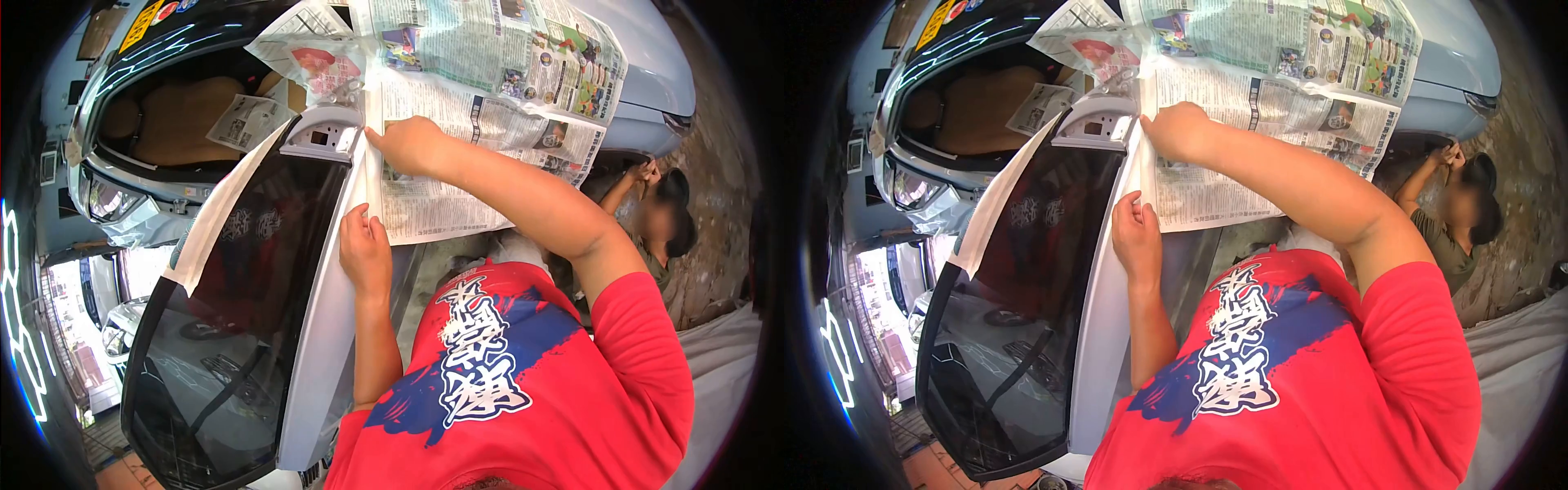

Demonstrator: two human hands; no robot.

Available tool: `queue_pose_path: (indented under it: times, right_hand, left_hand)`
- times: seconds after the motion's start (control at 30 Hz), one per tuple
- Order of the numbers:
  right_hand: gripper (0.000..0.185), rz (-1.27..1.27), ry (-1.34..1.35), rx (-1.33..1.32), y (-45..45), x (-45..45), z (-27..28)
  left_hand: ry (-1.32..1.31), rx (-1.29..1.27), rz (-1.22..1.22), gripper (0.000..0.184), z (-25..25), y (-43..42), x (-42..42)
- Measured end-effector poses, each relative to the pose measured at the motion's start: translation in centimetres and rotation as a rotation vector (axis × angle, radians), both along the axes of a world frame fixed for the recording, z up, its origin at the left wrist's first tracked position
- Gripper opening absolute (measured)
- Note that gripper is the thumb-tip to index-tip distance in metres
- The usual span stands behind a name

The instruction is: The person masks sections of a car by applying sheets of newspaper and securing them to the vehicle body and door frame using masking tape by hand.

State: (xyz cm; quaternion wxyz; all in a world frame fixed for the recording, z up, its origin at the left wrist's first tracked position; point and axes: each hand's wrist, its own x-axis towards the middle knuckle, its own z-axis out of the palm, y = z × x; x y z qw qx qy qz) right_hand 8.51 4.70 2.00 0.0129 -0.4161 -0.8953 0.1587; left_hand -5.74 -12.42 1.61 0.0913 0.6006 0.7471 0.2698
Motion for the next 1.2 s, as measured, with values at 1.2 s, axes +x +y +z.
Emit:
queue_pose_path:
  times: [1.2]
  right_hand:
    - [0.037,-0.001,0.280,-0.380,-15.0,7.4,-0.4]
  left_hand:
    - [0.788,-0.114,-0.644,0.049,1.7,4.5,-2.7]
